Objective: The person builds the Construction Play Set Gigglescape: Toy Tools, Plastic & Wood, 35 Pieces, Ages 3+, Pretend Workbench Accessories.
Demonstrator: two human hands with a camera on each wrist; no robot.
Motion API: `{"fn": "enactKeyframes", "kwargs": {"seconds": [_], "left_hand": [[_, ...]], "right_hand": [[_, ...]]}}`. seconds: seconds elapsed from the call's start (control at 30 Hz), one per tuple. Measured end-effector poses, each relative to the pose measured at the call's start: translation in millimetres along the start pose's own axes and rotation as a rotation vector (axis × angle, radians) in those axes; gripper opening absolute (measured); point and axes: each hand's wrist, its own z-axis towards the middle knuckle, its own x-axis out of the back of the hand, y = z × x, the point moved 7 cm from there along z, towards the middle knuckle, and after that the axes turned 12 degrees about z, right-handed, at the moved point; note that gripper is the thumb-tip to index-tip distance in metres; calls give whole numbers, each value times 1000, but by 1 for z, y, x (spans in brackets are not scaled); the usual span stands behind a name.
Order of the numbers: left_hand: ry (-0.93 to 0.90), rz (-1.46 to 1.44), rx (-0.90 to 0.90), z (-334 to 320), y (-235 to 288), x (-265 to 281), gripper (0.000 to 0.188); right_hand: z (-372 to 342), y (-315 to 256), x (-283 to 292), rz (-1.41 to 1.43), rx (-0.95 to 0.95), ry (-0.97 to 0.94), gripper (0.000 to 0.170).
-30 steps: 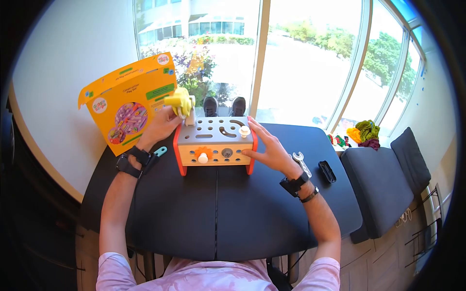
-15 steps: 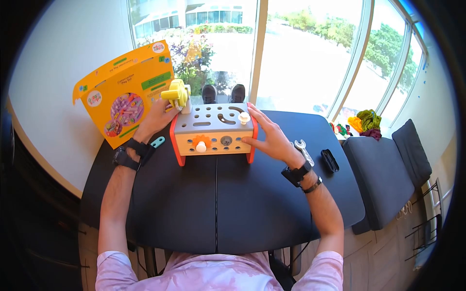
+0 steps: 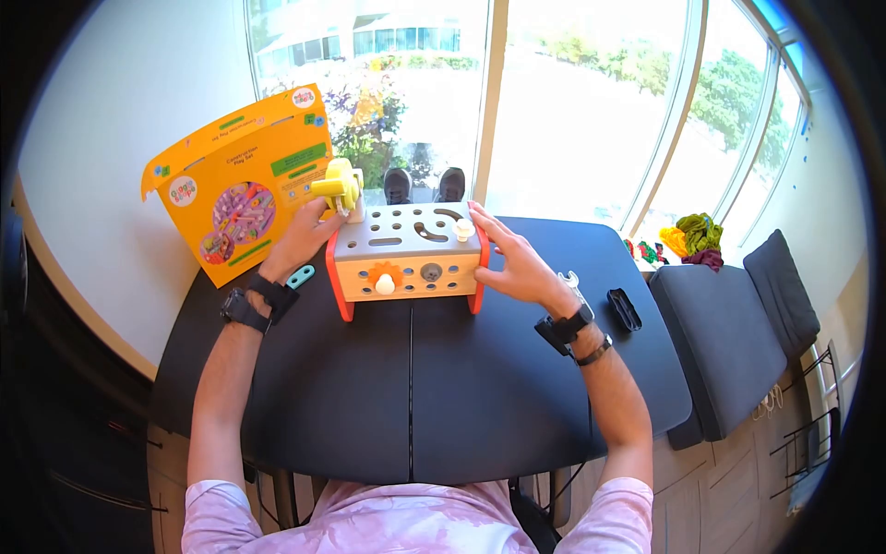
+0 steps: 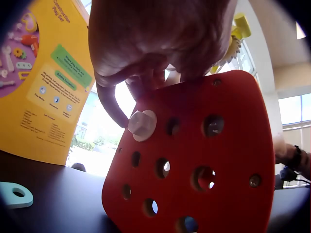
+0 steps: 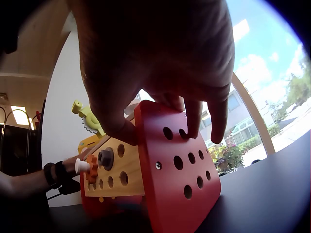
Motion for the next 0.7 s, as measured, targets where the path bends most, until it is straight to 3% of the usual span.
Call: {"fn": "enactKeyframes", "kwargs": {"seconds": [0.2,0.27,0.4,0.53,0.7], "left_hand": [[11,29,-26,-13,28,-10,35],[70,116,-104,-20,36,-13,35],[121,187,-24,-36,64,-14,38],[139,247,30,-40,72,-16,38],[160,256,26,-40,70,-17,39]], "right_hand": [[16,1,10,-58,-84,3,91],[23,18,12,102,-157,-62,90],[35,35,18,255,-400,-61,92],[49,46,16,341,-312,-132,94],[53,52,17,347,-342,-123,96]]}}
